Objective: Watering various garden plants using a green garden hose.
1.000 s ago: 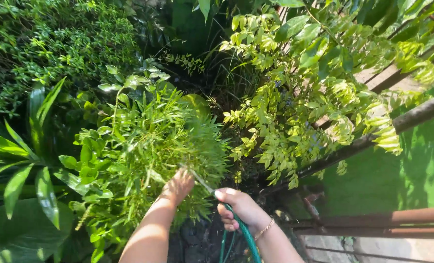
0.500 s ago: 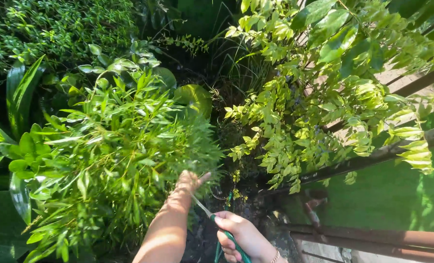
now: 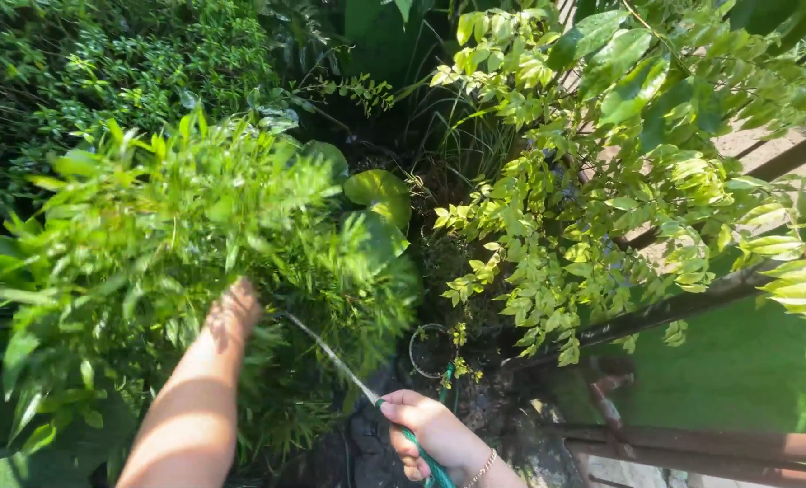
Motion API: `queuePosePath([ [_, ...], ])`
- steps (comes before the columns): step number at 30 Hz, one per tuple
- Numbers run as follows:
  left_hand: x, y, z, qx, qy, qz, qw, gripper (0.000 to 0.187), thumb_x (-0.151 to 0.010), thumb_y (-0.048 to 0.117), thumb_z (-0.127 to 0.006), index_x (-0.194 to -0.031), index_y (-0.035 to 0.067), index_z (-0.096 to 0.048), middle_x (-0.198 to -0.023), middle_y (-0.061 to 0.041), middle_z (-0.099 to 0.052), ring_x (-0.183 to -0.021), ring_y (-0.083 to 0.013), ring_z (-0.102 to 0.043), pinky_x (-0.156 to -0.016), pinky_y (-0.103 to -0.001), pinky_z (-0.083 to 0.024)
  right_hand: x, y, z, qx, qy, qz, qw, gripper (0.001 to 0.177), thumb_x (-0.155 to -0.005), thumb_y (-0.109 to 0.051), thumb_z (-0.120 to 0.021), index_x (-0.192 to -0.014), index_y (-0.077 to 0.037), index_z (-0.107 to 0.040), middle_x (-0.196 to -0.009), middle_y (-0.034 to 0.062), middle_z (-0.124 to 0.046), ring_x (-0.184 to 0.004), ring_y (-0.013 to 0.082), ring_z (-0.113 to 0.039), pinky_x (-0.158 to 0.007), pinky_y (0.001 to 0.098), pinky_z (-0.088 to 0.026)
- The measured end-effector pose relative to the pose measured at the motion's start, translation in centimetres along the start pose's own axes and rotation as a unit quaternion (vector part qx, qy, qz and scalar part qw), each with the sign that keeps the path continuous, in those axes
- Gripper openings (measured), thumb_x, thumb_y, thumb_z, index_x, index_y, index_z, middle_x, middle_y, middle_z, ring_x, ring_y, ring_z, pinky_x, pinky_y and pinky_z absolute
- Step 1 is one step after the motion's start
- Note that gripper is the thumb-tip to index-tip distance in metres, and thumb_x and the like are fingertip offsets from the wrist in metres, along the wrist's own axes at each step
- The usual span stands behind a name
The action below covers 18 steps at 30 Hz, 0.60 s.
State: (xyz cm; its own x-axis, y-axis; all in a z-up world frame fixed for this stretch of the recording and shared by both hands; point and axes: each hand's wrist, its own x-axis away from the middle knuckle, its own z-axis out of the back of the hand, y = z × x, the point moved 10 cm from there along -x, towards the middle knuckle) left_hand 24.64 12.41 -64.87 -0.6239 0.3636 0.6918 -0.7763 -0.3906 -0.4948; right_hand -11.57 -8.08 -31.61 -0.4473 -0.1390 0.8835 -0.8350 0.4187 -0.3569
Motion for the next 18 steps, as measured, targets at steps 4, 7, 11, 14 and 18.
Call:
queuePosePath([
  [4, 13.1, -11.9, 2.4, 0.593, 0.052, 0.208, 0.776, 0.062, -0.105, 0.025, -0.02, -0.165, 0.013, -0.012, -0.161, -0.017, -0.038, -0.14, -0.0416, -0.049, -0.111, -0.058, -0.046, -4.2, 0.2, -0.2, -0.005, -0.002, 0.048, 0.999, 0.028, -0.106, -0.023, -0.059, -0.128, -0.006, -0.053, -0.049, 0.0079, -0.031, -0.035, 0.0157, -0.031, -0.031, 0.0278, -0.032],
  [7, 14.6, -10.2, 5.4, -0.083, 0.027, 0.029, 0.996, 0.05, -0.099, 0.016, -0.061, -0.147, 0.01, -0.047, -0.153, -0.007, -0.044, -0.149, -0.0336, -0.033, -0.127, -0.051, -0.02, -6.2, -0.3, -2.2, 0.001, -0.054, 0.075, 0.996, 0.019, -0.112, -0.026, -0.046, -0.101, -0.01, -0.046, -0.046, 0.0075, -0.035, -0.029, 0.0171, -0.034, -0.033, 0.0289, -0.032],
  [11, 8.1, -10.9, 1.5, 0.05, 0.079, 0.104, 0.99, 0.031, -0.101, 0.025, -0.051, -0.13, 0.029, -0.06, -0.144, -0.013, -0.048, -0.135, -0.0361, -0.045, -0.11, -0.051, -0.037, -5.3, -0.7, -4.6, 0.042, 0.004, 0.048, 0.998, 0.016, -0.106, -0.023, -0.049, -0.115, -0.01, -0.05, -0.052, 0.0055, -0.039, -0.035, 0.0148, -0.032, -0.036, 0.0263, -0.028],
  [14, 11.6, -10.9, 3.1, 0.057, 0.079, 0.133, 0.986, 0.041, -0.1, 0.018, -0.054, -0.14, 0.018, -0.049, -0.152, -0.028, -0.041, -0.129, -0.0406, -0.049, -0.094, -0.047, -0.053, -6.5, 0.2, -5.6, 0.058, 0.013, 0.018, 0.998, 0.018, -0.104, -0.024, -0.051, -0.117, -0.01, -0.052, -0.055, 0.0054, -0.041, -0.04, 0.0145, -0.031, -0.039, 0.0263, -0.028],
  [18, 18.1, -9.3, 9.6, -0.035, 0.07, -0.005, 0.997, 0.054, -0.101, 0.043, -0.062, -0.148, 0.021, -0.049, -0.159, -0.002, -0.041, -0.151, -0.0249, -0.03, -0.127, -0.058, -0.015, -7.1, 1.8, -7.2, 0.093, 0.002, -0.009, 0.996, 0.011, -0.105, -0.026, -0.049, -0.101, -0.015, -0.049, -0.058, 0.0016, -0.04, -0.045, 0.0119, -0.03, -0.041, 0.0233, -0.026],
])
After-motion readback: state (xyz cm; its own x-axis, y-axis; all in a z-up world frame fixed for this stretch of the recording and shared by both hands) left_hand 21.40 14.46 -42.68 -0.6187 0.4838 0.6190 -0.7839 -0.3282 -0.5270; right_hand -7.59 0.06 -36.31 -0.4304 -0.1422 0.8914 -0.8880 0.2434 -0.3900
